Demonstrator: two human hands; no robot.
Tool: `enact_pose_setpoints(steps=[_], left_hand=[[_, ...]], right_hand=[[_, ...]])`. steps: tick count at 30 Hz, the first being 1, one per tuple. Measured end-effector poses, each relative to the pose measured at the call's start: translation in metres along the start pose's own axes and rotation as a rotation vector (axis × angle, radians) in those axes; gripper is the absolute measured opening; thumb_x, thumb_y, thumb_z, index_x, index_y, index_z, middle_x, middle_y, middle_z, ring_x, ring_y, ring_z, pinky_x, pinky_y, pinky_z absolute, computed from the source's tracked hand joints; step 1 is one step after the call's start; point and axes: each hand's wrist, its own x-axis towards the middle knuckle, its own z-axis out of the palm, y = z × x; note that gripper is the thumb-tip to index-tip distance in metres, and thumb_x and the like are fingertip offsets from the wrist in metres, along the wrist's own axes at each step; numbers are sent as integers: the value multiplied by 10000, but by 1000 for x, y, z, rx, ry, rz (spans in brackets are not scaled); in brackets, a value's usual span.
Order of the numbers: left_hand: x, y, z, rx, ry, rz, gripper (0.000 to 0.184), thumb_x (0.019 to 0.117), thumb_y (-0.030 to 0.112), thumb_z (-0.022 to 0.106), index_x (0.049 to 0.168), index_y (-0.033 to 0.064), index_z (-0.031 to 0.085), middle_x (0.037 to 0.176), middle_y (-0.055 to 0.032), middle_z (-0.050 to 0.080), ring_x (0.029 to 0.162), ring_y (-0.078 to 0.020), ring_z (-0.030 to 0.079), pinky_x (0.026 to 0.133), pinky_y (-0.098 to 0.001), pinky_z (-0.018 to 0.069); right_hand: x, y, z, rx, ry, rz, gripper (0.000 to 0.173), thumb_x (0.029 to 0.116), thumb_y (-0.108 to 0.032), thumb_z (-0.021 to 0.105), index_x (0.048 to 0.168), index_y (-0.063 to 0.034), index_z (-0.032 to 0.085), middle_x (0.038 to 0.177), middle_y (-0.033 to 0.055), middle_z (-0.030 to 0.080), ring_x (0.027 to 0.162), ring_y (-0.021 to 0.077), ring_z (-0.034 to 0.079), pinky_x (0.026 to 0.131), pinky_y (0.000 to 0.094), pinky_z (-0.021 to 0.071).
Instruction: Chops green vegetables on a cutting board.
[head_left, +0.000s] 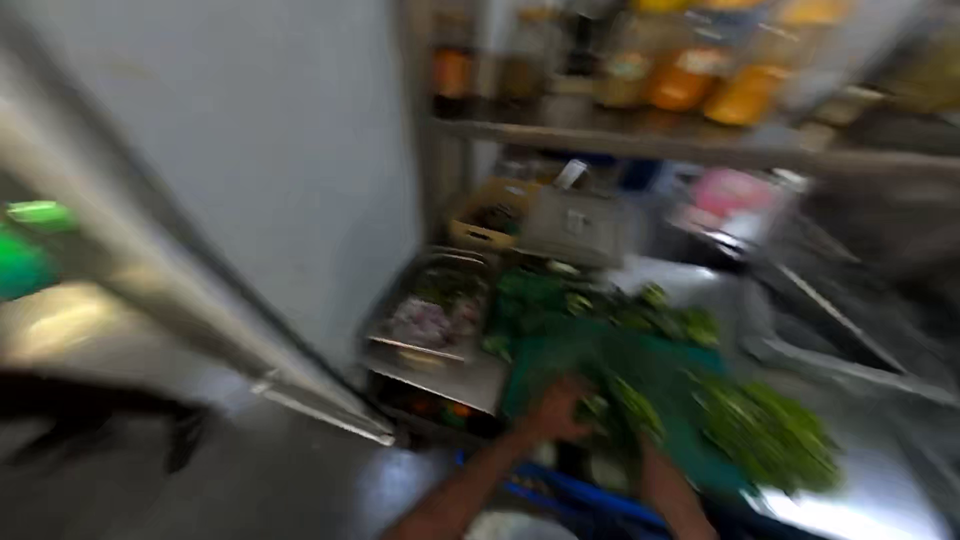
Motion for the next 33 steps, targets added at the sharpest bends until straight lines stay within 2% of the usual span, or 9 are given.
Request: enact_pose_setpoints(steps=[2,5,8,11,16,20,24,30,33], left_hand=[[15,-8,-5,-17,-83,30,653,889,504,766,1437,191,598,1492,-57,561,1395,-210,516,1177,-439,434],[26,-12,-5,-10,-84,124,522,888,402,797,1334,164,673,1384,-49,638,1328,-197,569,1138,-437,473],[36,-15,1,7,-65,238,350,888,303,805,1187,134,739,1257,-43,698,1252,-197,615,1108,-420,495],[44,-11,4,96,-193,251,185,944,268,744,1066,134,778,1186,-37,721,1196,-183,641,1080,-396,511],[54,-8,5,136,-286,274,151,961,234,724,1022,115,793,1164,-58,716,1153,-193,657,1056,-385,525],[59,-8,3,140,-338,292,128,946,183,728,1006,93,796,1181,-92,706,1176,-225,645,1071,-403,511],[65,-11,1,144,-378,316,136,955,210,727,990,96,792,1140,-68,719,1149,-198,656,1065,-386,517],[65,-8,-2,140,-373,327,126,952,195,723,982,95,794,1127,-74,720,1139,-206,658,1049,-392,523],[65,-13,2,132,-357,351,124,951,199,728,970,93,790,1118,-63,726,1133,-199,661,1053,-393,522]], right_hand=[[7,-2,-9,-18,-74,110,555,1023,-160,558,1553,-73,418,1336,262,637,1199,447,648,992,636,524],[10,-3,-8,-1,-161,188,559,1019,-148,521,1558,-108,378,1265,252,661,1147,442,669,940,629,546],[15,-4,-5,-8,-207,227,553,1006,-116,511,1540,-116,369,1221,245,673,1119,438,682,902,617,561],[16,-3,-6,-6,-212,228,527,1010,-130,520,1521,-122,391,1226,234,674,1129,429,680,913,613,557],[6,-11,-29,-90,-193,213,490,995,-89,519,1480,-125,458,1213,227,680,1129,428,676,908,609,552],[-2,-22,-53,-181,-183,228,445,1000,-101,522,1440,-141,472,1146,200,698,1082,406,697,861,579,568],[28,-5,-11,-82,-185,196,512,970,-88,579,1463,-128,450,1181,229,688,1094,434,688,880,627,556],[11,-16,-56,-170,-235,210,475,1006,-156,553,1474,-183,477,1199,204,690,1113,419,680,884,610,551],[29,-10,-27,-113,-237,202,505,975,-131,592,1466,-158,474,1192,224,688,1092,440,683,863,639,554]])
